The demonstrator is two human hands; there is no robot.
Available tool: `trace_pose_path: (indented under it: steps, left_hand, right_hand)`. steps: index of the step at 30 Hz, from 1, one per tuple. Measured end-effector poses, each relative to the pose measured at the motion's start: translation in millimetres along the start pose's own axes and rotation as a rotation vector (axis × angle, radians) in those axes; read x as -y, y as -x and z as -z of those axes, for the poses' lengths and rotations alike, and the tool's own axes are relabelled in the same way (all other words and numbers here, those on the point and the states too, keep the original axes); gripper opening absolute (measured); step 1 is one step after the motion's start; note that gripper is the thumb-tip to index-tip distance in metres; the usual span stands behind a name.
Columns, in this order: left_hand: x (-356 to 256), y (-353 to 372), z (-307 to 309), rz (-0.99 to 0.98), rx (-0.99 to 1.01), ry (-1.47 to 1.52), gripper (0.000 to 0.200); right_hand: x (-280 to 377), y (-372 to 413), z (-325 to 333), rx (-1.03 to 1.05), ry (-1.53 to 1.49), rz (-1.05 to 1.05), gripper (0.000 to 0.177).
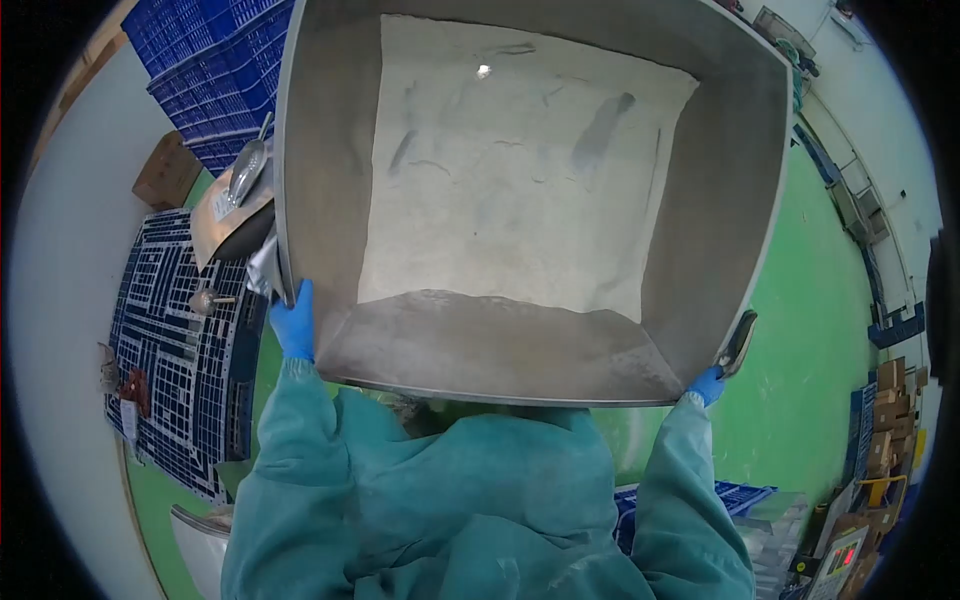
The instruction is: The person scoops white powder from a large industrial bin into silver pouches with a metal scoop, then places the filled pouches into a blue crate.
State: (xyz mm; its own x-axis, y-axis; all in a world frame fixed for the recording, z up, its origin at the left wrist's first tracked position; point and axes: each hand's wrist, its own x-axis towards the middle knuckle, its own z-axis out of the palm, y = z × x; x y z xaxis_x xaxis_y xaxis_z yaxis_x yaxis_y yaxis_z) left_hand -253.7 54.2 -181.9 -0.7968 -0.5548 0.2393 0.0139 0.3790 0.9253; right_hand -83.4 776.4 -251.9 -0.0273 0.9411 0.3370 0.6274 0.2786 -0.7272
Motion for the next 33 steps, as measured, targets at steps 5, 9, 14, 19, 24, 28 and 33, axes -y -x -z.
trace_pose_path:
  steps: [5,9,14,19,24,28,33]
  left_hand:
    - [-5,27,5,0.049,-0.038,-0.048,0.040]
    - [9,28,1,0.001,-0.070,-0.087,0.039]
    - [15,50,3,-0.024,-0.079,-0.132,0.036]
    - [6,70,3,-0.034,-0.098,-0.197,0.030]
    - [28,87,3,-0.093,-0.118,-0.143,0.026]
    - [18,98,5,0.074,-0.020,-0.101,0.034]
    - [33,105,3,0.063,-0.103,-0.037,0.050]
  right_hand:
    - [-1,17,14,-0.024,0.045,-0.106,0.058]
    - [-30,2,-4,-0.021,0.065,-0.144,0.060]
    - [-81,-22,-19,0.046,0.137,-0.109,0.058]
    - [47,32,29,-0.297,-0.342,0.133,0.044]
    - [198,122,-54,0.127,-0.269,0.774,0.063]
    - [328,205,-115,0.671,-0.134,0.689,0.077]
    - [408,236,-164,0.718,-0.082,0.941,0.077]
